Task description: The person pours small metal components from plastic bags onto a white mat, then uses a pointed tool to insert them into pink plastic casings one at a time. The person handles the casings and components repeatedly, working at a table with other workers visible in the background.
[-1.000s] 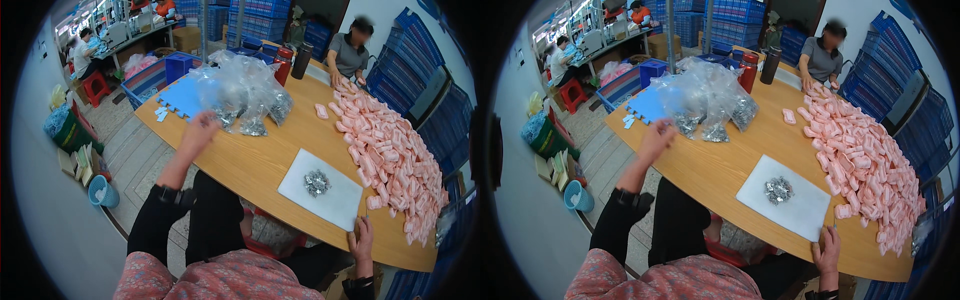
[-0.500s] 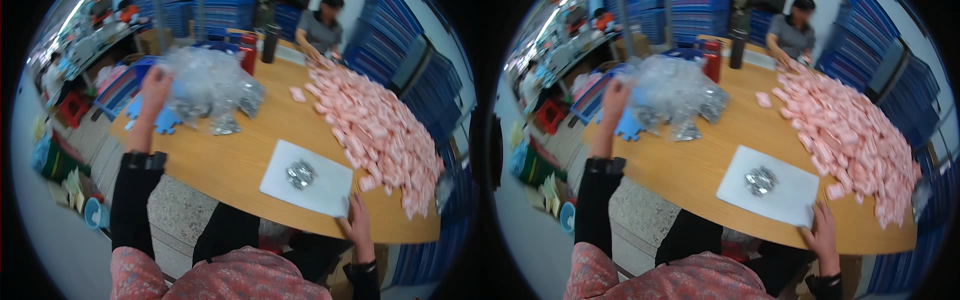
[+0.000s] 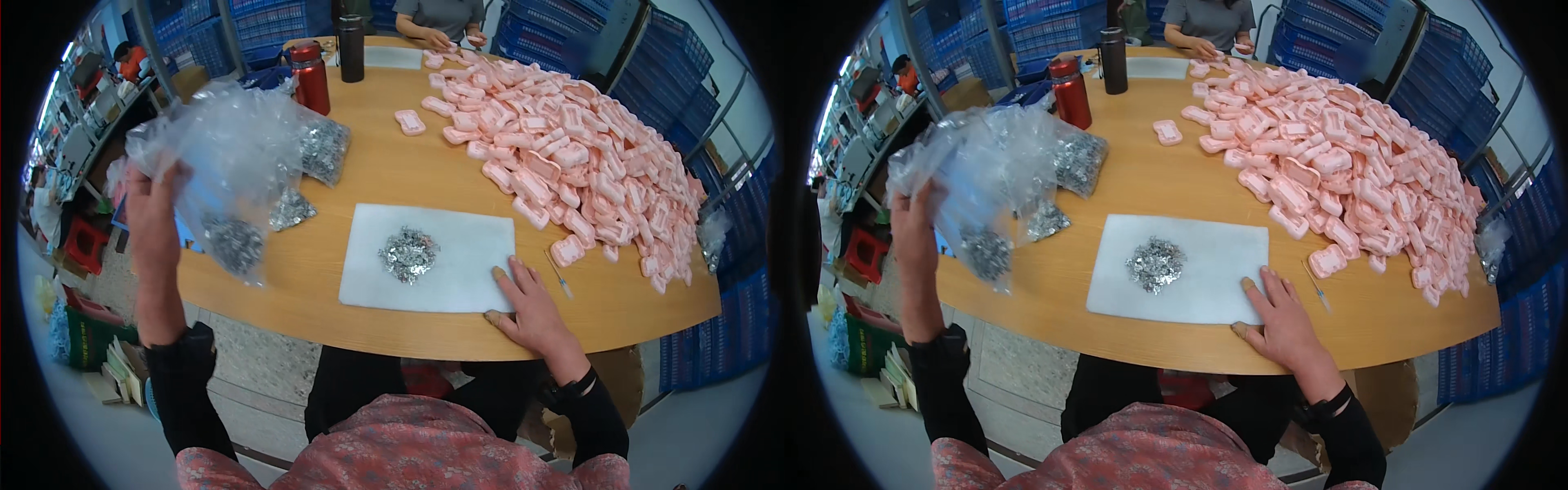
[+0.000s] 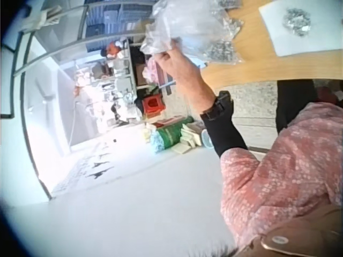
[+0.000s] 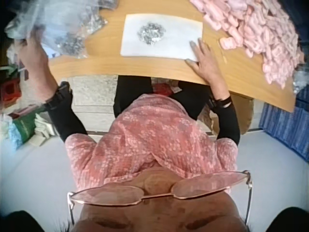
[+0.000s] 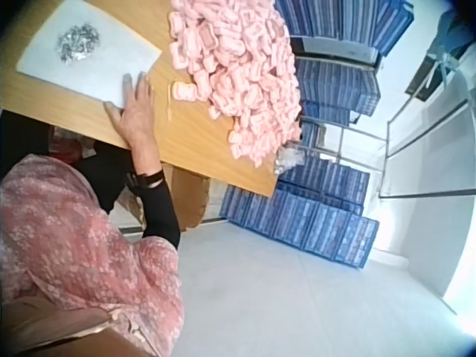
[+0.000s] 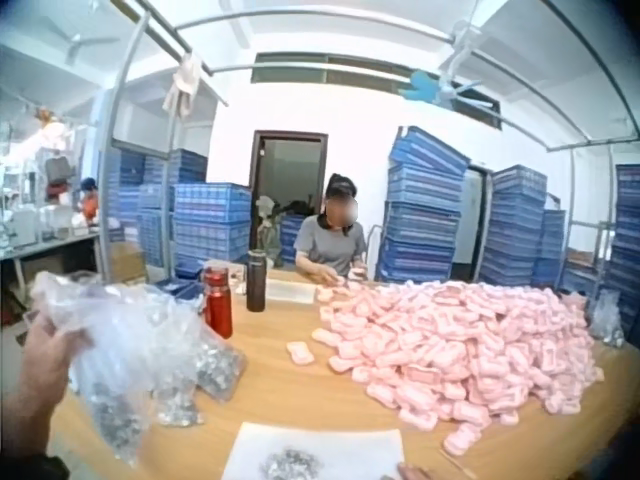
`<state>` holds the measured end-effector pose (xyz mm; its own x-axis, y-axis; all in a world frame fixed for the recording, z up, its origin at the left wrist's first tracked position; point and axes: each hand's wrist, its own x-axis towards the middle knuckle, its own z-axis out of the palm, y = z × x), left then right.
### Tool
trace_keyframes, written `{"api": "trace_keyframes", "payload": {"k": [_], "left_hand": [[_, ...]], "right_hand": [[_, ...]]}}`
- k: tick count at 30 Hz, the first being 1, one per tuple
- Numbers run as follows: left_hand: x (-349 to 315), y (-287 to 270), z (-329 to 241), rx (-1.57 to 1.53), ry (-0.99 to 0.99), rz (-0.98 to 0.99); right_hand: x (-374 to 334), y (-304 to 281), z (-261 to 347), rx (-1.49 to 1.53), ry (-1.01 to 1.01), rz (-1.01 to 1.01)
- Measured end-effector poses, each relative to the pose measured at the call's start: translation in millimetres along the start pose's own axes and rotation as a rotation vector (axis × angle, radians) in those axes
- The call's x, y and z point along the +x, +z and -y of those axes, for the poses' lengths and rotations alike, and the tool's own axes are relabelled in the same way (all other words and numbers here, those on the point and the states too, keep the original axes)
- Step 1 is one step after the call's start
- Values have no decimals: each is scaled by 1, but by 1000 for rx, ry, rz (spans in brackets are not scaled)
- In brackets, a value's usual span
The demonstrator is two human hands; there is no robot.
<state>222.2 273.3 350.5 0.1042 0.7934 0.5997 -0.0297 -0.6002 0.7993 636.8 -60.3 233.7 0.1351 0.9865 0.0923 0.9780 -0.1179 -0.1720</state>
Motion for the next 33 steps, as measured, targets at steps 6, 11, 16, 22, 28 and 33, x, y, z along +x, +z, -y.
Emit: {"api": "trace_keyframes", "payload": {"k": [6, 11, 16, 22, 28, 33], "left_hand": [[-33, 74, -27, -217, -143, 205], [-49, 134, -56, -257, -184, 464], [-55, 192, -65, -310, -214, 625], [-57, 224, -45, 26, 65, 470], [-116, 232, -29, -627, -659, 328], [-129, 246, -22, -1076, -1025, 464]], "right_hand": [[21, -35, 18, 57, -113, -270], [77, -131, 86, 312, -470, -600], [102, -176, 101, -47, -536, -563], [120, -195, 75, 14, -426, -528], [114, -209, 82, 415, -297, -608], [103, -183, 69, 665, -217, -520]]}}
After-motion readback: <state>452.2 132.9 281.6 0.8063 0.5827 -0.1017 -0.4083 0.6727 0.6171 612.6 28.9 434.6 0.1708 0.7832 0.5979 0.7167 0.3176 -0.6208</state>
